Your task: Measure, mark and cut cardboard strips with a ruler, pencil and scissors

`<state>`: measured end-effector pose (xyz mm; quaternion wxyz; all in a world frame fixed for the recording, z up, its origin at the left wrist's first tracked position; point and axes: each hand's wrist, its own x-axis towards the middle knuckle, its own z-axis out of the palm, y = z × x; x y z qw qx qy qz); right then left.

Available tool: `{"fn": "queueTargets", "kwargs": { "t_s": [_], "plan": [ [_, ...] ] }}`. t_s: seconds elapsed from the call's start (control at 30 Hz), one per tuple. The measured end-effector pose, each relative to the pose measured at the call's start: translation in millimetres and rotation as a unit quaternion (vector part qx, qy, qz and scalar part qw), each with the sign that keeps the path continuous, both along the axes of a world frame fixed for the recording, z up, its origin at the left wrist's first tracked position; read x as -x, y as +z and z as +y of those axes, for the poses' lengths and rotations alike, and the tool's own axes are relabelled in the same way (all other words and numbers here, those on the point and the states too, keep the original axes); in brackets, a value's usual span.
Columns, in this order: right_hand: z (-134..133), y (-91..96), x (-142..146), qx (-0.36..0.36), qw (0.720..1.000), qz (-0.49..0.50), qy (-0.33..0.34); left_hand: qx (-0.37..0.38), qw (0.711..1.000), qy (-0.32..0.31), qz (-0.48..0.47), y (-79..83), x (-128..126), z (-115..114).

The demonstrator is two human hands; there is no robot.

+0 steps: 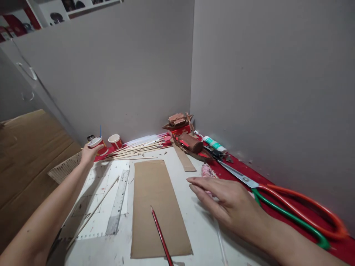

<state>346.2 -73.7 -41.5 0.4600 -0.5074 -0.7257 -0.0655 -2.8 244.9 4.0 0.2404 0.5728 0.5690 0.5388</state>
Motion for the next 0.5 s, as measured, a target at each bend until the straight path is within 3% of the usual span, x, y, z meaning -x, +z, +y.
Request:
{"fn": "queueTargets", "kwargs": {
  "t_s": [0.13,0.33,0.5],
  "plan": [
    [1.0,-5.2,-3.9,0.006,1.000,-0.022,0.003,0.008,0.997,0.059,0.049,-16.9,8.3,22.6],
    [-1.5,-7.3,-7.0,0.008,0.999,-0.036,0.015,0.028,0.988,0.107,0.106,-31.7,0.6,45.2],
    [-2.2,-3.2,-8.0,-0.004,0.998,-0.052,0.028,0.030,0.990,0.071,0.117,-38.2,-2.9,57.1]
  ]
}}
